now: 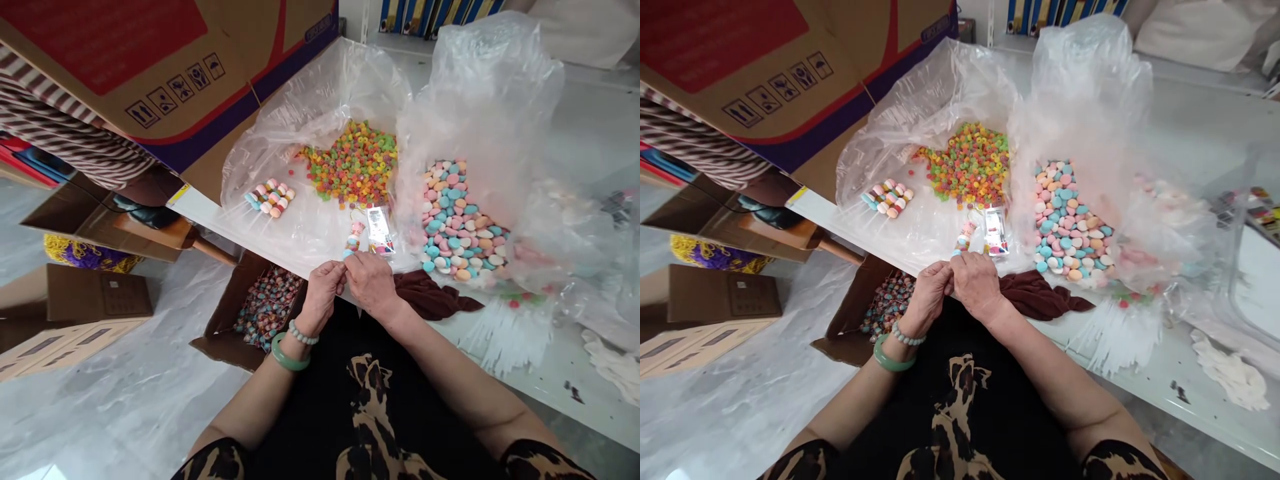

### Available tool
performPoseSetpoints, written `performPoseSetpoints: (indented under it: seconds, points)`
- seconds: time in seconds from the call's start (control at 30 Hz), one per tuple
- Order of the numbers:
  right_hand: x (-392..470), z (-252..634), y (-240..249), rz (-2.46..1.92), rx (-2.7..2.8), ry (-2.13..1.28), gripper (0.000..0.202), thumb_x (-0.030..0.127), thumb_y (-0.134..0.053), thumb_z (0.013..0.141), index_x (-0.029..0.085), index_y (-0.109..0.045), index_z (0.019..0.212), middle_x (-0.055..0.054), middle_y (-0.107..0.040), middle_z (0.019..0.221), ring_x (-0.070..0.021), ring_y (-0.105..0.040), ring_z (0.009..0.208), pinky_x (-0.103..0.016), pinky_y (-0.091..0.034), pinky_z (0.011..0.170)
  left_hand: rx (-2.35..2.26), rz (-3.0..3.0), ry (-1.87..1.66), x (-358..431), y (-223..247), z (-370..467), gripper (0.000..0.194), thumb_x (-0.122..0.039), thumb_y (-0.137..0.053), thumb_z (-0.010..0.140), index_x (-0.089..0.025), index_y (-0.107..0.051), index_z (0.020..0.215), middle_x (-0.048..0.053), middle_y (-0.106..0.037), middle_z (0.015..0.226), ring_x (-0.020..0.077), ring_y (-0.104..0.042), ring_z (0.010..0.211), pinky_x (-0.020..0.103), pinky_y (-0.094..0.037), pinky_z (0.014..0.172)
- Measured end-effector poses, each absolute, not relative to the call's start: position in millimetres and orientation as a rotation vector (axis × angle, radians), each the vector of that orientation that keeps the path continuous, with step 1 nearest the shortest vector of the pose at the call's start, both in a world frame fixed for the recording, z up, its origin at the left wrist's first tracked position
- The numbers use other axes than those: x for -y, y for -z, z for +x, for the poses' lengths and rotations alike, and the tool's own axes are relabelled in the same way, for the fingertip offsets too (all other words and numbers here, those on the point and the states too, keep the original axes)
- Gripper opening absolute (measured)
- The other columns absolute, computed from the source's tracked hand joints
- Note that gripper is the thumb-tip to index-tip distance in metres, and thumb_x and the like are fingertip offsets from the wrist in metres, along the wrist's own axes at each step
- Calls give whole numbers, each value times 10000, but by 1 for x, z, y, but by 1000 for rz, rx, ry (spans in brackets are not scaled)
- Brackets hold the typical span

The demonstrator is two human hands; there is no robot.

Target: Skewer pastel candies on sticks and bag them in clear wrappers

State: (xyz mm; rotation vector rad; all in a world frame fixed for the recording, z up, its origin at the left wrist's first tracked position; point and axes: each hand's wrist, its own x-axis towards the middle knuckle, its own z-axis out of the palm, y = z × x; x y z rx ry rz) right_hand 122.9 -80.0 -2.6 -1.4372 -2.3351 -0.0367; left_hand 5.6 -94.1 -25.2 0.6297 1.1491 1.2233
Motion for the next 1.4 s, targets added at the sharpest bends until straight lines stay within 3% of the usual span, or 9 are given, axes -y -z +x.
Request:
performPoseSetpoints:
  seconds: [0.23, 0.4, 0.53, 0.7, 0.83, 0.97, 1.13, 1.23, 1.4]
  points:
    - [88, 120, 15, -1491, 1972, -564, 226, 191, -411, 937, 209, -627, 874, -44, -680, 842, -185, -606, 805, -277, -413, 741, -1205, 662, -1332, 97, 30, 10, 338, -417, -704, 764, -168, -502, 656, -62, -430, 560, 59, -326, 501, 204, -256, 485]
    - [86, 115, 19, -1532, 1672, -831, 161, 229, -460, 838, 231, -596, 753, -12, -651, 784, -181, -584, 771, -295, -442, 764, -1200, 750, -1329, 99, 34, 12, 325, -429, -696, 779, -167, -529, 683, -57, -431, 582, 72, -343, 541, 207, -292, 528]
    - [81, 114, 27, -1498, 1304, -1222, 94, 303, -553, 725, 223, -551, 677, 32, -552, 640, -147, -503, 626, -276, -431, 643, -1190, 700, -1323, 99, 32, 11, 318, -421, -702, 767, -164, -534, 683, -56, -438, 572, 66, -326, 514, 203, -267, 502]
    - [81, 124, 18, -1221, 987, -1645, 289, 282, -632, 641, 192, -628, 915, 73, -482, 581, -100, -402, 518, -239, -347, 520, -1022, 659, -1132, 97, 23, -2, 383, -448, -749, 713, -164, -508, 625, -66, -399, 504, 48, -275, 449, 202, -182, 452]
    - [96, 135, 1, -1087, 1549, -1507, 279, 293, -609, 760, 227, -653, 1027, 36, -536, 618, -133, -482, 558, -280, -407, 562, -833, 735, -778, 96, 13, -27, 384, -478, -800, 626, -132, -635, 660, -15, -502, 527, 40, -291, 424, 209, -157, 435]
    - [118, 134, -10, -1048, 1935, -1136, 81, 286, -586, 818, 250, -656, 832, -26, -599, 682, -192, -544, 671, -348, -438, 668, -826, 872, -506, 88, -6, -53, 349, -433, -834, 530, -138, -648, 534, -4, -467, 436, 56, -291, 387, 220, -125, 413]
    - [126, 131, -34, -682, 2480, -446, 224, 165, -458, 905, 197, -596, 731, -45, -573, 644, -172, -486, 610, -339, -378, 631, -927, 1140, -207, 77, -58, -72, 209, -224, -851, 487, -166, -650, 484, -6, -489, 428, 89, -359, 402, 225, -222, 428]
    - [108, 128, -50, -715, 2598, -322, 257, 71, -426, 877, 186, -587, 713, -57, -574, 649, -163, -466, 602, -326, -359, 623, -1196, 1431, -520, 88, -79, -60, 261, -131, -809, 498, -202, -564, 442, -29, -462, 442, 109, -399, 445, 234, -299, 471]
    - [69, 109, -53, -1226, 1860, -1003, 208, 247, -458, 883, 204, -564, 709, 4, -490, 582, -145, -435, 539, -283, -364, 552, -1732, 1445, -1271, 115, -60, -16, 63, -260, -667, 786, -206, -669, 752, 52, -534, 664, 208, -542, 734, 290, -423, 694]
